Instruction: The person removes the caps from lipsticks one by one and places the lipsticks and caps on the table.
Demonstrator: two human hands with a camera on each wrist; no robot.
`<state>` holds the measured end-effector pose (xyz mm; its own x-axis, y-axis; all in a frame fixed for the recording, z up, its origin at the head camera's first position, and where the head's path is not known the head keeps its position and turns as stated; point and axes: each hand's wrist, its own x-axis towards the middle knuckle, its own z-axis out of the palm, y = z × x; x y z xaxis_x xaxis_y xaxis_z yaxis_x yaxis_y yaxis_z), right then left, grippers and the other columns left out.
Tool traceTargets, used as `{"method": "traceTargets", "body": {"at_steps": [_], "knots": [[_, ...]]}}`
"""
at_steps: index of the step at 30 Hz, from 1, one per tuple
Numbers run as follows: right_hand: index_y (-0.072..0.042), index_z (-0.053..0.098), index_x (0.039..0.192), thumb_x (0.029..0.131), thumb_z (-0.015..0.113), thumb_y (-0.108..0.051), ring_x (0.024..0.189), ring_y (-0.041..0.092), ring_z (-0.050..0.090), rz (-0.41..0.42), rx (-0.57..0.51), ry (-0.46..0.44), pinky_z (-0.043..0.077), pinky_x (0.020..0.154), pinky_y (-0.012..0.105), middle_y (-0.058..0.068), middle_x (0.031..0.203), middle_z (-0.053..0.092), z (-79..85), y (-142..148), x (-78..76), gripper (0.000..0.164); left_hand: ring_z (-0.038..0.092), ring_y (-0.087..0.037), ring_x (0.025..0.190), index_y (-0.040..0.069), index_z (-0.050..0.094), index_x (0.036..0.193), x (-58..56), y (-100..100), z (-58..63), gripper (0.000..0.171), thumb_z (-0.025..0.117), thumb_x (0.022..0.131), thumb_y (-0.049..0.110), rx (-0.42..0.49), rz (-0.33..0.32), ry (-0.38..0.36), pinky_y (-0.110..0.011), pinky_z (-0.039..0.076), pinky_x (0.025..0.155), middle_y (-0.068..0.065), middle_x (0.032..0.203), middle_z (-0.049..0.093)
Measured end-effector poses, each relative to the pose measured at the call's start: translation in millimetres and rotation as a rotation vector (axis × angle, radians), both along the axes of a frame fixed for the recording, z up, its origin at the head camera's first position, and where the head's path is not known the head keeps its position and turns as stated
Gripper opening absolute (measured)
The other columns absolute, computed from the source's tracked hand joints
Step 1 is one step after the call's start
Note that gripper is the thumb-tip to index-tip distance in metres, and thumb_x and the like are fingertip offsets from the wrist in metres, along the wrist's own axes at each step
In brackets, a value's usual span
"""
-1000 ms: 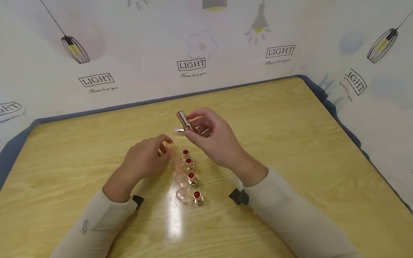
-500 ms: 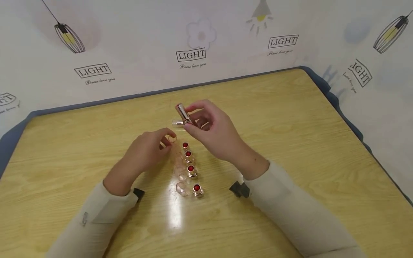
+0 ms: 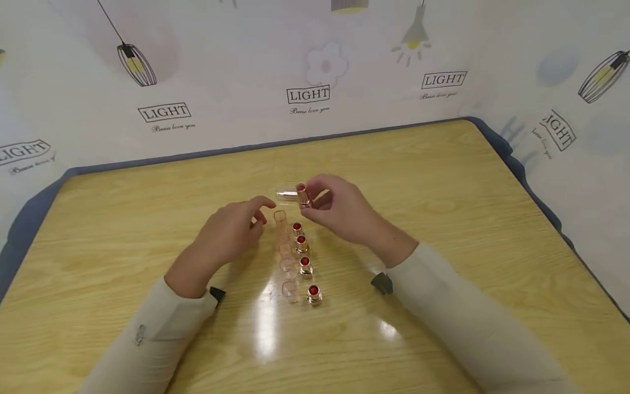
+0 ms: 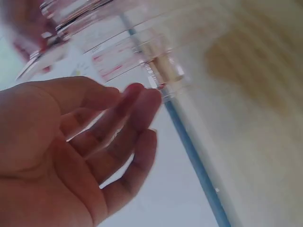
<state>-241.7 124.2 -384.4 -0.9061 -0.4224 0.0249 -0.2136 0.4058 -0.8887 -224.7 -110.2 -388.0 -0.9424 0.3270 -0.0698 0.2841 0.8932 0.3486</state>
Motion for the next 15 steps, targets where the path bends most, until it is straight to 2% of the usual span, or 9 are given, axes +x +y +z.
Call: {"method": "traceTargets", "body": {"at_steps": [4,10,15], "knots": [[-0.006,0.063,0.11,0.089,0.075,-0.008,0.097,0.024,0.07,0.078,0.082,-0.013,0.059,0.082,0.033,0.011,0.105,0.067,-8.3,-0.6,-14.1,0.024,0.039,-0.012,0.051,0.018,0.062,0.13,1.3,-3.0,6.5,0.036,0.052,0.097,0.007,0.04,0.003,0.058,-0.025,0.031,0.048,0.002,0.079,0.064],[-0.008,0.065,0.111,0.089,0.075,-0.012,0.092,0.023,0.069,0.129,0.195,-0.034,0.058,0.076,0.033,0.011,0.105,0.069,-18.1,-0.7,-26.2,0.024,0.042,-0.012,0.051,0.021,0.065,0.126,6.1,-4.0,14.8,0.034,0.053,0.096,0.009,0.075,0.008,0.089,-0.026,0.033,0.047,0.002,0.085,0.067],[-0.005,0.064,0.112,0.09,0.073,-0.006,0.095,0.023,0.068,0.159,0.223,-0.057,0.057,0.083,0.035,0.014,0.107,0.068,-23.6,-5.0,-33.5,0.025,0.039,-0.012,0.049,0.02,0.066,0.124,10.7,-3.7,22.3,0.032,0.052,0.097,0.01,0.085,0.01,0.126,-0.027,0.032,0.046,0.003,0.072,0.061]]}}
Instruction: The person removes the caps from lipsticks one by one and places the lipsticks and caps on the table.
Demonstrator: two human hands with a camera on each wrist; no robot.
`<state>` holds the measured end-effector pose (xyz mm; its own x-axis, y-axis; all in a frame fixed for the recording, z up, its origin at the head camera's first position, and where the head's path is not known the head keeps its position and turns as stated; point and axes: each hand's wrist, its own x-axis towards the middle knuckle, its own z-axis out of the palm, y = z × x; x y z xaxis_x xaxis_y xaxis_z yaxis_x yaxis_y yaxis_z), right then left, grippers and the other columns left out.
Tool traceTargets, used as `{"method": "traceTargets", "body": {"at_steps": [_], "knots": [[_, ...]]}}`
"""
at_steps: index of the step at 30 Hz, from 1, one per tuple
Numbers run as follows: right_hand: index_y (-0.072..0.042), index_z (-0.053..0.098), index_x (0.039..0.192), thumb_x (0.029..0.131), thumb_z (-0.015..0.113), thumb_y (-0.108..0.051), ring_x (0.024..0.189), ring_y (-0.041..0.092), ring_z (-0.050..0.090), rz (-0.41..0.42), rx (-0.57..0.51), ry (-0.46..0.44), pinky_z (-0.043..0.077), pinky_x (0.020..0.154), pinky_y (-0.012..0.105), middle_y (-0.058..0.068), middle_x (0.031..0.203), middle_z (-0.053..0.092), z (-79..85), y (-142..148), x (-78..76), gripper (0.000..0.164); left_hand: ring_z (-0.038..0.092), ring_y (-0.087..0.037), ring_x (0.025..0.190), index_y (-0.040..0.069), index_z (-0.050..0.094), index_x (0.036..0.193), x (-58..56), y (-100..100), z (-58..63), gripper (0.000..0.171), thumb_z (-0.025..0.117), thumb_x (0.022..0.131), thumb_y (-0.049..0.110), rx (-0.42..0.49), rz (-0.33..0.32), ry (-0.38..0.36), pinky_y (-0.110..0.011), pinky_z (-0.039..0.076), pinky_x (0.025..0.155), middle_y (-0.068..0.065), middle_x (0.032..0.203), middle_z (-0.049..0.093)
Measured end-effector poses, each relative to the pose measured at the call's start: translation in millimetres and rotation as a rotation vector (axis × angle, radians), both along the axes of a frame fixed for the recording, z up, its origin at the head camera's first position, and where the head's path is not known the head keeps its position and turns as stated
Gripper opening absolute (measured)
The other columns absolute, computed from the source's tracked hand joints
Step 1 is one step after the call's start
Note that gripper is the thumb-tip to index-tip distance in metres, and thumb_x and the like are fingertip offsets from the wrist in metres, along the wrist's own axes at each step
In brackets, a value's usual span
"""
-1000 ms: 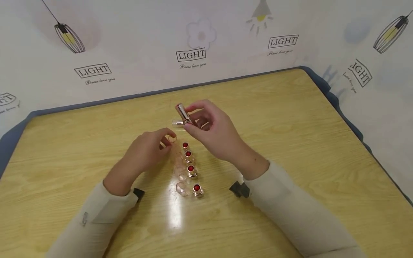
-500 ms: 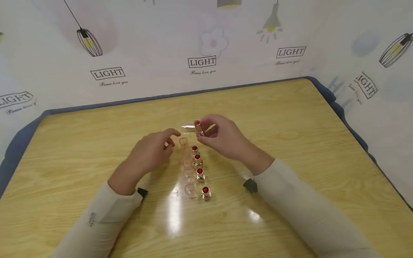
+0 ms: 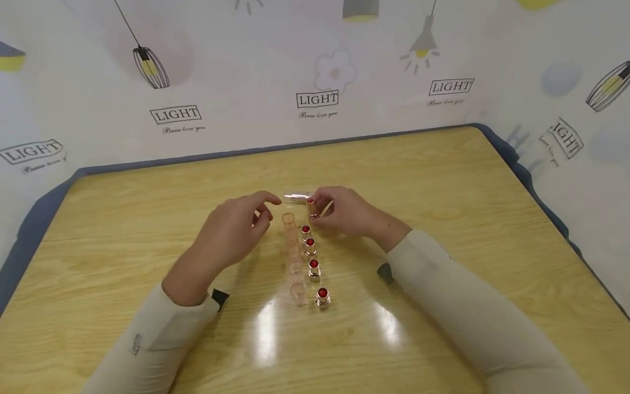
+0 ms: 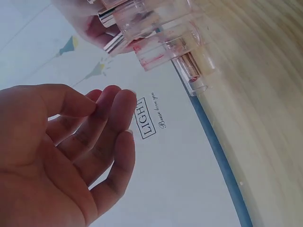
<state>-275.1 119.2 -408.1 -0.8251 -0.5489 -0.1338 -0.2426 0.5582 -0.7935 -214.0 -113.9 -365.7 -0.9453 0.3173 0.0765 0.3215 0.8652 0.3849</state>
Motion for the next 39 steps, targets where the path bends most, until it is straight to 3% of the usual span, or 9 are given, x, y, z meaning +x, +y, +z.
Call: {"method": "traceTargets", "body": {"at_steps": [4,13,20,23,29,33,39], "knots": [[-0.003,0.063,0.112,0.089,0.072,-0.001,0.095,0.024,0.067,0.038,0.015,-0.019,0.057,0.085,0.036,0.015,0.106,0.067,-6.8,-3.4,-4.7,0.025,0.035,-0.011,0.048,0.021,0.068,0.121,3.1,2.7,3.1,0.031,0.052,0.097,0.01,0.002,-0.011,0.035,-0.026,0.029,0.046,0.002,0.065,0.055],[-0.006,0.063,0.109,0.088,0.072,-0.004,0.09,0.02,0.067,0.086,0.063,0.041,0.056,0.08,0.034,0.012,0.102,0.067,-10.0,-14.9,-6.3,0.023,0.037,-0.011,0.05,0.021,0.07,0.117,9.2,1.8,2.3,0.028,0.054,0.096,0.01,-0.015,-0.008,0.076,-0.026,0.03,0.046,0.003,0.081,0.067],[-0.007,0.062,0.117,0.089,0.066,0.001,0.096,0.02,0.066,0.112,0.09,0.028,0.055,0.086,0.035,0.011,0.109,0.066,-7.6,-13.1,-9.5,0.03,0.034,-0.01,0.048,0.02,0.071,0.115,8.9,3.1,4.9,0.028,0.055,0.095,0.01,-0.01,-0.013,0.105,-0.025,0.028,0.045,0.004,0.078,0.066],[-0.009,0.064,0.116,0.093,0.063,-0.001,0.093,0.02,0.065,0.047,0.076,0.052,0.055,0.082,0.034,0.01,0.108,0.068,-2.9,-5.6,-11.5,0.024,0.033,-0.01,0.048,0.02,0.072,0.113,8.7,4.3,6.0,0.028,0.055,0.094,0.009,-0.01,-0.017,0.129,-0.025,0.027,0.045,0.004,0.076,0.065],[-0.004,0.067,0.108,0.097,0.063,-0.01,0.086,0.023,0.064,-0.124,0.088,0.199,0.052,0.07,0.035,0.012,0.101,0.069,9.8,5.7,-17.9,0.013,0.034,-0.008,0.048,0.017,0.072,0.111,10.5,6.4,5.7,0.025,0.055,0.094,0.008,-0.012,-0.038,0.152,-0.024,0.029,0.046,0.004,0.08,0.068],[-0.002,0.066,0.113,0.095,0.064,-0.011,0.098,0.027,0.063,-0.111,0.18,0.271,0.053,0.084,0.041,0.013,0.11,0.068,14.5,3.1,-23.8,0.02,0.036,-0.008,0.049,0.018,0.072,0.11,10.2,7.1,4.6,0.025,0.056,0.094,0.008,-0.014,-0.047,0.18,-0.024,0.03,0.046,0.005,0.079,0.068],[-0.003,0.064,0.12,0.092,0.07,-0.015,0.115,0.034,0.058,-0.06,0.345,0.304,0.049,0.098,0.049,0.017,0.122,0.063,13.4,-1.9,-29.4,0.031,0.037,-0.007,0.048,0.018,0.072,0.11,10.3,9.5,4.5,0.024,0.057,0.094,0.009,0.003,-0.054,0.174,-0.023,0.03,0.045,0.004,0.085,0.071]]}}
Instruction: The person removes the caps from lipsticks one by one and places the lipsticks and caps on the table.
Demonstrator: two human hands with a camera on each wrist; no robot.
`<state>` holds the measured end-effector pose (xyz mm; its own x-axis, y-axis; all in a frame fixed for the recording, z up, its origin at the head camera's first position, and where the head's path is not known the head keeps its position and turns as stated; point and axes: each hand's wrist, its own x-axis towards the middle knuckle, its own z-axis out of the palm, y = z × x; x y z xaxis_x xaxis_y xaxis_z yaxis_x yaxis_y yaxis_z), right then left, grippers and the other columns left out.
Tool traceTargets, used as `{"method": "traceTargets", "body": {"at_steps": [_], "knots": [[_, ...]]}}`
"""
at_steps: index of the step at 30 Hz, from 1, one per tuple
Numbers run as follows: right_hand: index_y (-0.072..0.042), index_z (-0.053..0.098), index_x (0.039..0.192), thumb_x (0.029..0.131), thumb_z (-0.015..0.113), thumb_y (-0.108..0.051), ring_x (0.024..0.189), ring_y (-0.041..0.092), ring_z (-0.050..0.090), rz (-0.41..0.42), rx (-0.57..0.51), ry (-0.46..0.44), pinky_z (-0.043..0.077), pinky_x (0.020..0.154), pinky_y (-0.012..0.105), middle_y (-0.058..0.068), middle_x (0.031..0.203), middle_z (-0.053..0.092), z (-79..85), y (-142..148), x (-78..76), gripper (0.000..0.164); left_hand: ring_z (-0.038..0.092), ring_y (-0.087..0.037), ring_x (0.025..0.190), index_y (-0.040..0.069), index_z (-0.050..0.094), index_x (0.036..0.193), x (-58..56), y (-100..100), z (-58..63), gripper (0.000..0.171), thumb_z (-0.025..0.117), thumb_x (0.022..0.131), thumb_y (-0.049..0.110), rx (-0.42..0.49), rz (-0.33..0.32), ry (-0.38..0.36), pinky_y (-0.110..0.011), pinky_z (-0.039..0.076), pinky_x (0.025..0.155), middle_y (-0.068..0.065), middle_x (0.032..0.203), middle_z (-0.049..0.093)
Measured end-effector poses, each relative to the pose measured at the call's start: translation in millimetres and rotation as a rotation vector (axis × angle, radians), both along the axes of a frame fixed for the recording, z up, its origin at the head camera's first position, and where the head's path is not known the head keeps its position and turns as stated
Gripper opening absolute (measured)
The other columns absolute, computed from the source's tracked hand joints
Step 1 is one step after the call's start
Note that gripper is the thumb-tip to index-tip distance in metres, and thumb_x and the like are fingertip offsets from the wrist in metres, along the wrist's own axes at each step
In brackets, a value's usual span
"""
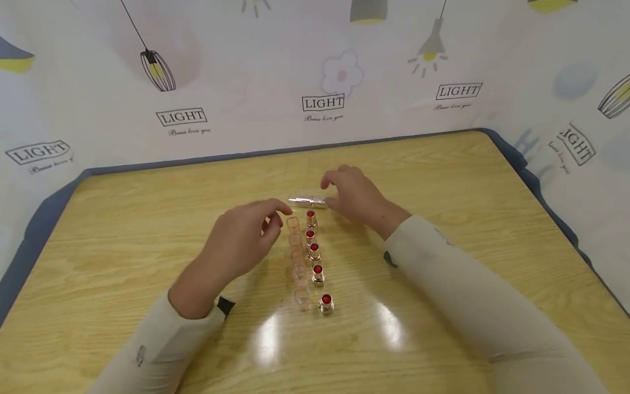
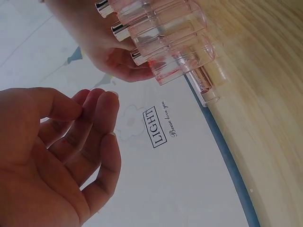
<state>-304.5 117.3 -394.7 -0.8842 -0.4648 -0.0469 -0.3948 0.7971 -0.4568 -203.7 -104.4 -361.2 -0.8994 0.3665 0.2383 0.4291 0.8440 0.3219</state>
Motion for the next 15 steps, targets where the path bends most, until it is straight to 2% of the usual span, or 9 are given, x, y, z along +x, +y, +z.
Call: {"method": "traceTargets", "body": {"at_steps": [3,8,15], "knots": [[-0.005,0.063,0.122,0.094,0.068,-0.017,0.116,0.034,0.057,-0.016,0.06,-0.043,0.049,0.098,0.05,0.018,0.126,0.06,-1.3,-3.1,-0.8,0.031,0.035,-0.007,0.047,0.018,0.072,0.11,0.9,-0.9,0.8,0.024,0.057,0.094,0.009,0.007,-0.007,-0.007,-0.023,0.029,0.045,0.004,0.088,0.072],[-0.006,0.065,0.118,0.095,0.063,-0.013,0.11,0.033,0.061,-0.017,0.077,-0.135,0.05,0.094,0.049,0.017,0.122,0.064,-7.8,-6.4,-1.8,0.023,0.035,-0.007,0.048,0.018,0.072,0.11,1.5,-0.9,0.7,0.024,0.056,0.094,0.009,0.016,-0.008,-0.018,-0.023,0.027,0.045,0.005,0.085,0.07],[-0.004,0.067,0.11,0.092,0.064,-0.009,0.098,0.028,0.064,0.015,0.078,-0.086,0.052,0.087,0.044,0.013,0.107,0.069,-14.8,-13.0,0.5,0.019,0.036,-0.007,0.048,0.017,0.073,0.11,3.3,-5.3,-0.6,0.025,0.055,0.094,0.008,0.017,-0.006,-0.007,-0.023,0.028,0.046,0.006,0.08,0.068]]}}
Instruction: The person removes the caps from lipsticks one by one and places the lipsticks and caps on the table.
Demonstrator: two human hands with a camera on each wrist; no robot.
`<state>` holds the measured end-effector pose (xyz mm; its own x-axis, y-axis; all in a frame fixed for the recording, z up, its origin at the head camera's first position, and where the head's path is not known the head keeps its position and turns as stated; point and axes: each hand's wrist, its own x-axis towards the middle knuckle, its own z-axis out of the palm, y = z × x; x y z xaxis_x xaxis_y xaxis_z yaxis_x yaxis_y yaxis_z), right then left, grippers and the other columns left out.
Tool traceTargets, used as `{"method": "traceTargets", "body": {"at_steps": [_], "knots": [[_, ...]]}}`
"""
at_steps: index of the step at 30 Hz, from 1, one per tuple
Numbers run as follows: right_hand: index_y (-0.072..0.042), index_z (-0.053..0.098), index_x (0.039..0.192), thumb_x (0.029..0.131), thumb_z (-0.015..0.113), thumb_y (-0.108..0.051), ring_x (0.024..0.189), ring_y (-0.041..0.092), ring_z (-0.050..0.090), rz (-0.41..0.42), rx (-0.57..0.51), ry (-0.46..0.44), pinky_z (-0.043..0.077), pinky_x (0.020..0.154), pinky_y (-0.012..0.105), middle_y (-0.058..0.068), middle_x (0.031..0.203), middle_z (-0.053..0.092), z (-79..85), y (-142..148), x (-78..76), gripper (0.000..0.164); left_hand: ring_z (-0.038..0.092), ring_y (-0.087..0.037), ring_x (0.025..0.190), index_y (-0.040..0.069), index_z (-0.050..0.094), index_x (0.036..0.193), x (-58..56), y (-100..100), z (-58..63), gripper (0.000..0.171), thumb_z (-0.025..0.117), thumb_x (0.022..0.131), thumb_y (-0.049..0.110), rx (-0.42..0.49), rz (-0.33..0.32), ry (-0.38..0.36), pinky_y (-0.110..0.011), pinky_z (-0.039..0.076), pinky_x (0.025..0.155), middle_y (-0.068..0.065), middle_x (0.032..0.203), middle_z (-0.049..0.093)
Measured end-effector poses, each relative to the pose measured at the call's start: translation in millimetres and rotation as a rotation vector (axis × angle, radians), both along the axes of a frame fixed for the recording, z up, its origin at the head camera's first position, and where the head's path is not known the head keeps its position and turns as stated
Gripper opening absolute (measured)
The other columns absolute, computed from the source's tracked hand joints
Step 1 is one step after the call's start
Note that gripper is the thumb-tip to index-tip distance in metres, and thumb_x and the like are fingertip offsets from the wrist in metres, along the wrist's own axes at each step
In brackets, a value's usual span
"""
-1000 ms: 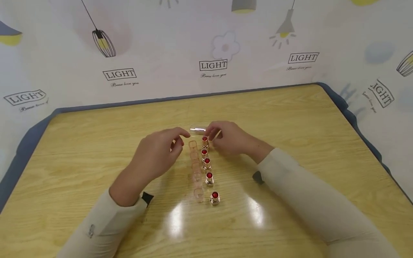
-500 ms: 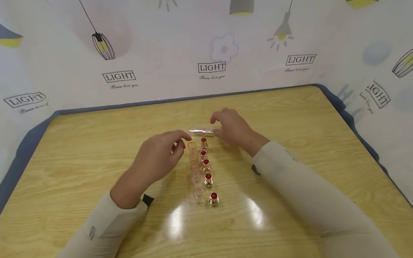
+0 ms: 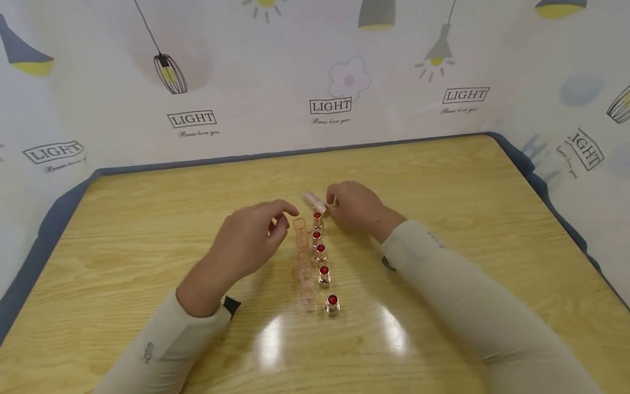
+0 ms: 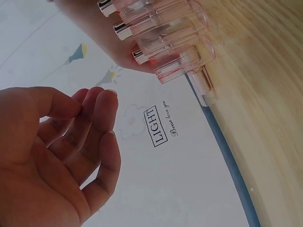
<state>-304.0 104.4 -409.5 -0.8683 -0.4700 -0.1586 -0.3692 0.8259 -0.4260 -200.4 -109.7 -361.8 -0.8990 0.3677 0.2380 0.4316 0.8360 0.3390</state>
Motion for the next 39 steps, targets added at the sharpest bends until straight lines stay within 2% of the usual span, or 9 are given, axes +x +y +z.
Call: {"method": "traceTargets", "body": {"at_steps": [6,13,21,27,30,35,39], "knots": [[-0.004,0.066,0.115,0.094,0.064,-0.017,0.093,0.026,0.064,-0.015,-0.002,-0.017,0.052,0.083,0.042,0.013,0.106,0.07,-1.4,0.0,0.2,0.024,0.037,-0.007,0.049,0.018,0.073,0.109,0.5,0.7,0.5,0.024,0.056,0.094,0.009,0.001,0.009,-0.014,-0.024,0.03,0.046,0.006,0.079,0.067],[-0.007,0.062,0.122,0.098,0.062,-0.027,0.094,0.026,0.066,-0.024,-0.03,-0.054,0.053,0.083,0.042,0.014,0.109,0.07,3.2,0.5,-5.1,0.032,0.037,-0.006,0.047,0.02,0.073,0.109,-0.8,2.2,-0.7,0.024,0.057,0.094,0.01,-0.004,0.006,0.018,-0.024,0.029,0.045,0.007,0.077,0.066],[-0.008,0.065,0.116,0.094,0.07,-0.029,0.082,0.022,0.063,0.002,-0.008,-0.06,0.051,0.073,0.036,0.009,0.099,0.07,5.2,-11.6,-11.8,0.03,0.039,-0.007,0.048,0.02,0.073,0.109,-2.6,1.9,-3.3,0.024,0.056,0.094,0.01,-0.012,0.015,0.011,-0.025,0.031,0.046,0.006,0.082,0.069],[-0.006,0.07,0.107,0.093,0.071,-0.024,0.087,0.023,0.063,0.004,0.058,-0.044,0.051,0.078,0.038,0.009,0.1,0.071,6.8,-12.6,-10.9,0.022,0.036,-0.007,0.048,0.019,0.073,0.109,-2.0,1.7,-2.9,0.024,0.056,0.094,0.01,-0.006,0.02,-0.009,-0.025,0.03,0.046,0.006,0.079,0.067],[-0.005,0.071,0.105,0.093,0.07,-0.025,0.087,0.023,0.063,-0.011,0.056,-0.018,0.052,0.081,0.04,0.009,0.099,0.071,7.0,-6.2,-9.0,0.023,0.037,-0.006,0.048,0.019,0.073,0.109,-1.9,1.9,-2.1,0.025,0.056,0.094,0.009,0.002,0.016,-0.006,-0.024,0.03,0.046,0.006,0.08,0.067],[-0.005,0.071,0.11,0.096,0.066,-0.028,0.087,0.022,0.063,-0.065,-0.026,0.02,0.051,0.08,0.04,0.009,0.1,0.071,6.5,10.1,-1.5,0.027,0.039,-0.006,0.047,0.021,0.073,0.109,-1.6,1.5,0.2,0.027,0.054,0.094,0.009,0.008,0.016,0.005,-0.025,0.032,0.046,0.007,0.08,0.067],[-0.007,0.071,0.11,0.098,0.063,-0.029,0.085,0.023,0.064,-0.147,-0.201,0.065,0.05,0.072,0.036,0.008,0.1,0.072,16.0,22.9,13.4,0.026,0.04,-0.005,0.046,0.021,0.072,0.11,-0.3,1.1,2.8,0.027,0.055,0.094,0.009,0.006,0.011,0.012,-0.024,0.032,0.045,0.007,0.08,0.067]]}}
